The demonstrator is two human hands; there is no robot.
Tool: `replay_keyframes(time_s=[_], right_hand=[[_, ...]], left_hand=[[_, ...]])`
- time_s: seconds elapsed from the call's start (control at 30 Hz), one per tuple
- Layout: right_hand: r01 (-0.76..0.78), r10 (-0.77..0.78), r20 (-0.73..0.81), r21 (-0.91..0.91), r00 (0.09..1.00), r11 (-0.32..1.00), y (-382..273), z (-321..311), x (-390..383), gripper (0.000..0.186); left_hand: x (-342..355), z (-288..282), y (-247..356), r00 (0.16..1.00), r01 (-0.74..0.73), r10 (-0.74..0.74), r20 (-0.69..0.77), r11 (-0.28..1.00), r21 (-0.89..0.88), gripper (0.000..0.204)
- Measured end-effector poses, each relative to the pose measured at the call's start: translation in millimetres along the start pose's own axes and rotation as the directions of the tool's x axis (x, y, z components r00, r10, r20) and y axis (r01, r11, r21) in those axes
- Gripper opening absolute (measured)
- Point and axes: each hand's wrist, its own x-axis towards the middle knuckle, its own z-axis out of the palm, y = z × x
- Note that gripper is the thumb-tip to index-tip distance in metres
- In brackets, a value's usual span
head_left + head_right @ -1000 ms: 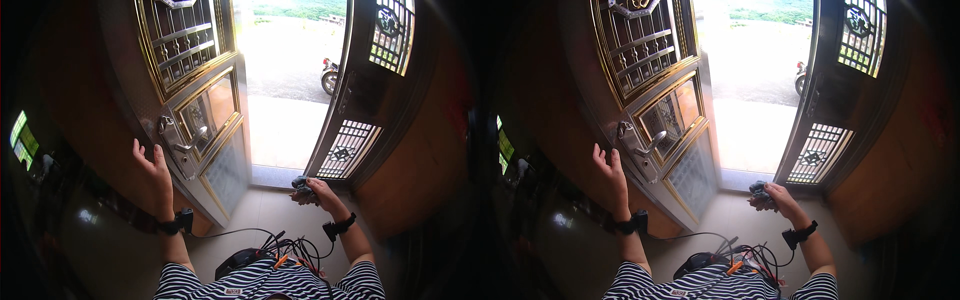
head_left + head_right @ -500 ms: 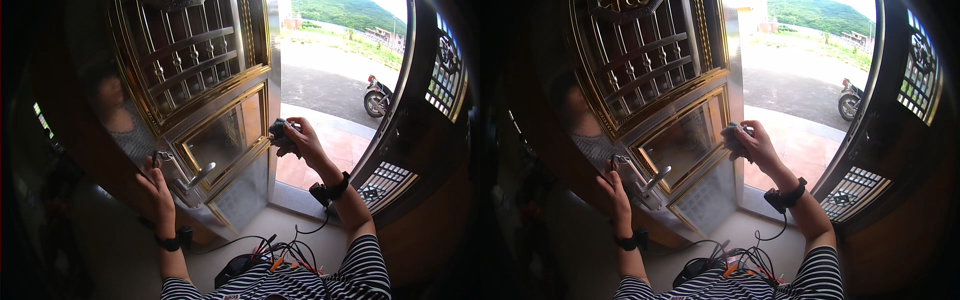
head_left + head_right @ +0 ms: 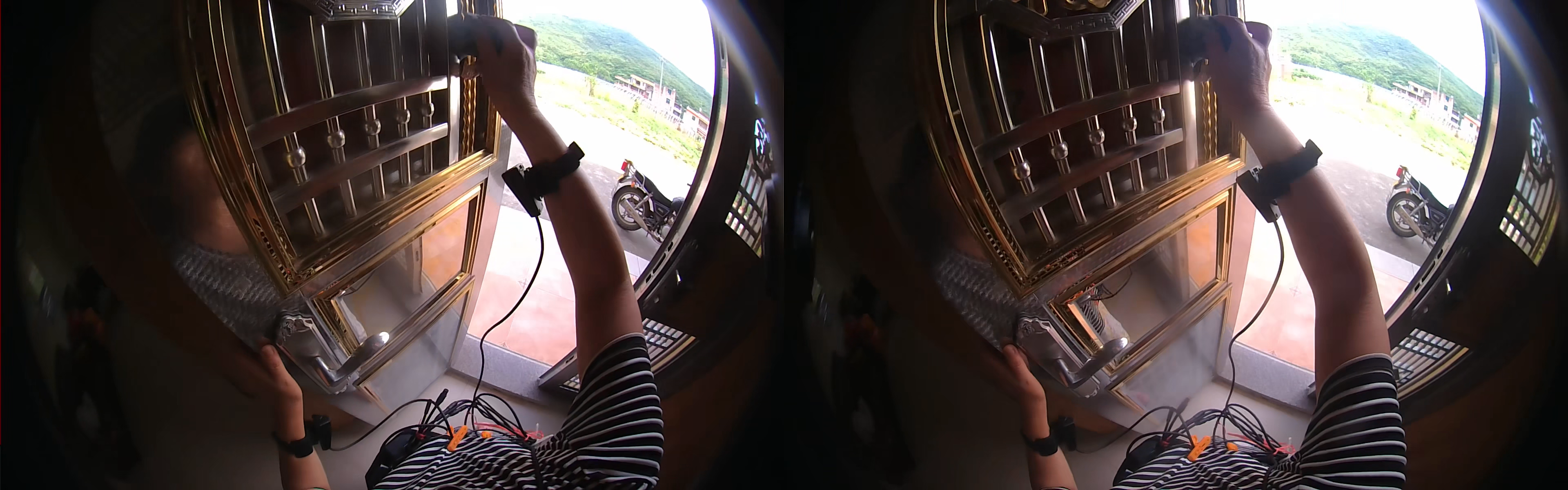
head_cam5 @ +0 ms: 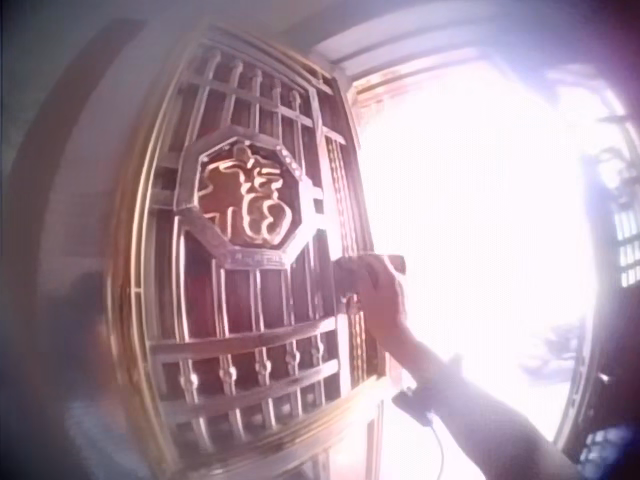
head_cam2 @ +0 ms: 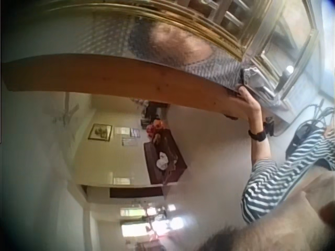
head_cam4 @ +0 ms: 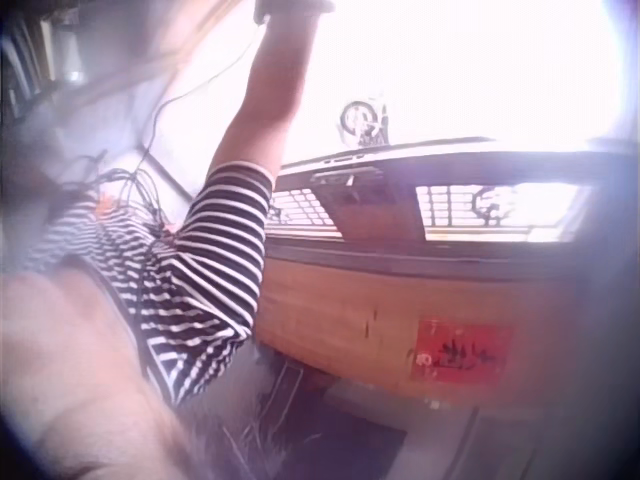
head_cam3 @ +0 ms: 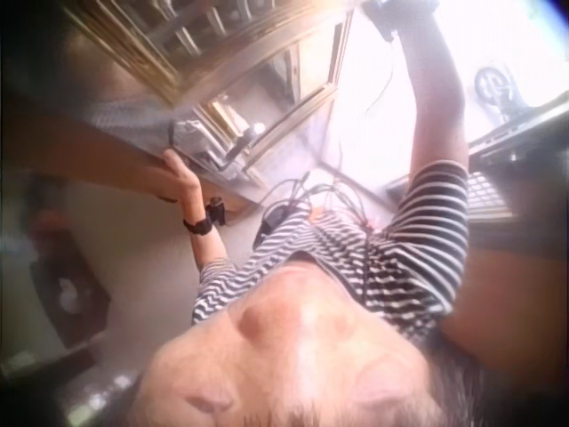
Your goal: The person wipes a wall and a door with a cloth, then moves to the entrance and wipes a metal security gate. The person uses a cloth to clean the surfaces.
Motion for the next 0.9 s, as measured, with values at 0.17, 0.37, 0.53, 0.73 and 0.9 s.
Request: replay_keyframes(time_s=[0.17,0.37,0.53,0.73,0.9], right_hand=[[0.207,-0.194,0.100,-0.149,0.976,0.967,28.1,19.0,-8.5,0.022],[0.411,-0.316,0.404,-0.172,0.858,0.895,42.9,-9.5,-70.7,0.030],[0.460,-0.342,0.685,0.010,0.644,0.888,45.0,-39.2,-120.1,0.024],[0.434,-0.439,0.241,0.073,0.866,0.898,64.5,-35.7,-55.7,0.027],[0.236,-0.264,0.128,0.200,0.956,0.951,44.0,-27.5,65.0,0.025]], left_hand=[[-3.0,0.8,-6.2,1.000,-0.015,0.015,-0.013,1.000,-0.022,0.072],[-17.0,17.3,-30.9,0.982,-0.044,0.051,-0.184,0.998,0.040,0.072],[-16.9,29.2,-61.8,0.961,0.036,-0.081,-0.265,0.985,-0.171,0.068],[-21.6,12.2,-59.7,0.966,0.243,-0.256,-0.032,0.947,-0.212,0.069],[-19.6,19.0,-48.4,0.978,0.071,-0.089,-0.187,0.992,-0.100,0.067]])
